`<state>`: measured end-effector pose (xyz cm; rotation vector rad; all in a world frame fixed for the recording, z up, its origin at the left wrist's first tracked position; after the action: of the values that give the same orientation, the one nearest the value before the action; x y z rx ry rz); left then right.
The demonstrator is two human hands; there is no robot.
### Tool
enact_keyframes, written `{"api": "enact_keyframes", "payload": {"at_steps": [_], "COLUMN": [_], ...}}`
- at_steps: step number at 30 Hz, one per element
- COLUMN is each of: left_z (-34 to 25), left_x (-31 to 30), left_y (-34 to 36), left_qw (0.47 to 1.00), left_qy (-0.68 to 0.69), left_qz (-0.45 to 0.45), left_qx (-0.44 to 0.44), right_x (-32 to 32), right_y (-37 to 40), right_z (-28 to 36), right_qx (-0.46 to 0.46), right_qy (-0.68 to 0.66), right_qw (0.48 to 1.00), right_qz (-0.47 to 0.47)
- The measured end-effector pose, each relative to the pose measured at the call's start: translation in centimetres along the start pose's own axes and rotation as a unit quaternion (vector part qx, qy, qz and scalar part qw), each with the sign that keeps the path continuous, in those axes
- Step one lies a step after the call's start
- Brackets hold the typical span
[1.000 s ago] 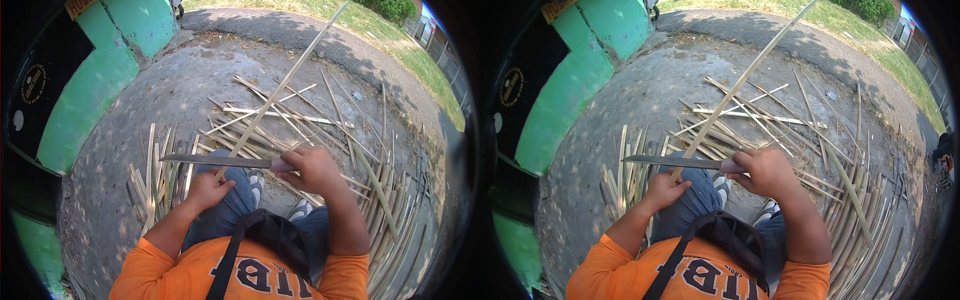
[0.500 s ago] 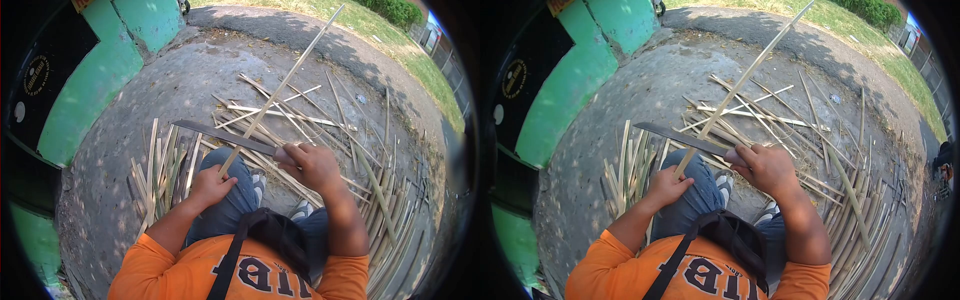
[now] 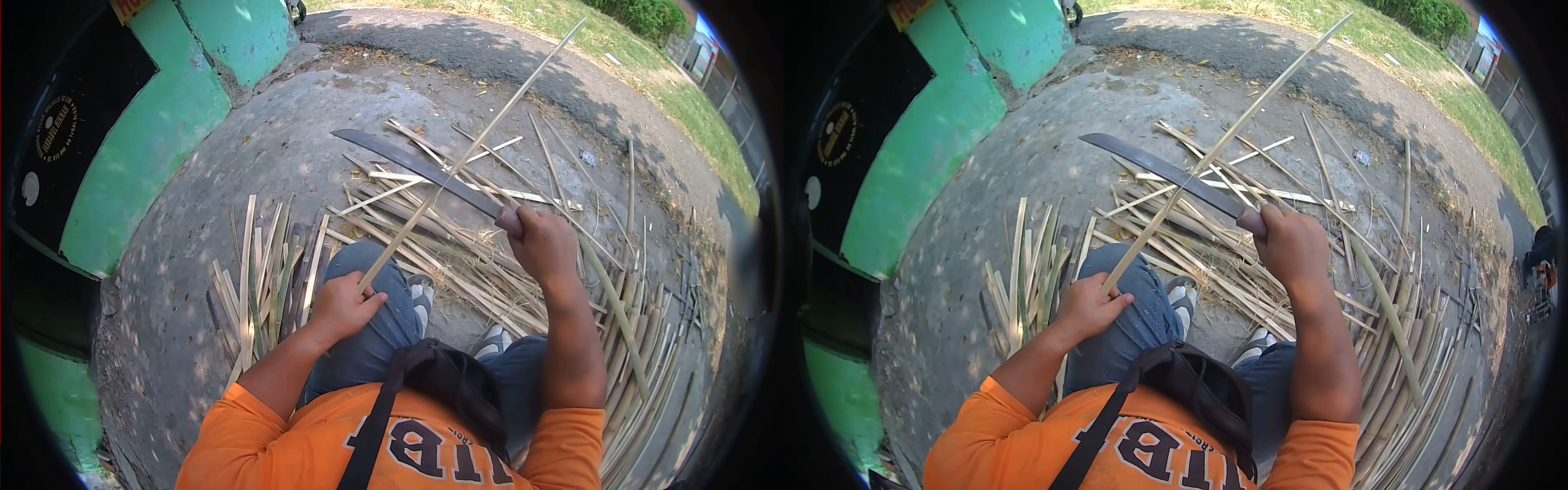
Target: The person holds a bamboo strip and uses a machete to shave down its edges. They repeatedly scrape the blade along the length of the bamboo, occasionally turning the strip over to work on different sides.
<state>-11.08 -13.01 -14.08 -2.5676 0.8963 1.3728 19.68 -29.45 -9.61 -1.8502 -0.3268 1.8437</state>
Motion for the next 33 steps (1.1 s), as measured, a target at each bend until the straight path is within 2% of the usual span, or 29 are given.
{"api": "enact_keyframes", "payload": {"at_steps": [3,7,11,14,21,28,33], "left_z": [0.1,0.9,1.0,1.0,0.6,0.9,1.2], "left_x": [0.1,0.5,0.4,0.3,-0.3,-0.7,-0.7], "left_y": [0.0,-0.4,-0.4,-0.5,-0.5,-0.7,-1.1], "left_qw": [1.0,1.0,0.999,1.0,0.999,0.997,0.996], "left_qy": [-0.001,0.01,0.016,0.014,0.032,0.029,0.031], "left_qz": [0.004,-0.003,-0.001,0.008,0.044,0.066,0.08], "left_qx": [0.004,0.03,0.029,0.021,0.0,0.004,-0.009], "right_x": [0.0,1.4,2.4,2.4,1.8,4.1,4.4], "right_y": [0.2,0.3,0.5,0.7,0.3,0.5,0.7], "right_z": [1.1,0.6,-2.6,-3.2,0.3,-2.3,-2.9], "right_qx": [-0.063,-0.034,0.045,0.048,-0.096,-0.038,-0.034], "right_qy": [-0.022,-0.043,-0.031,-0.023,-0.02,-0.042,-0.012], "right_qw": [0.997,0.998,0.998,0.998,0.995,0.998,0.997], "right_qz": [0.03,0.033,-0.012,-0.03,-0.008,-0.04,-0.063]}}
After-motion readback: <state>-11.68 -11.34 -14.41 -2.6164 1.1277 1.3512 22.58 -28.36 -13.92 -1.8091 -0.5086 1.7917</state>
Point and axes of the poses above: each hand's wrist, its own y-axis away from the middle knuckle, its own x-axis out of the palm, z = x × y, the point moved 2 cm from there along -y, towards the middle knuckle, and after that the axes turned 15 degrees about -x, right-handed, at the moved point
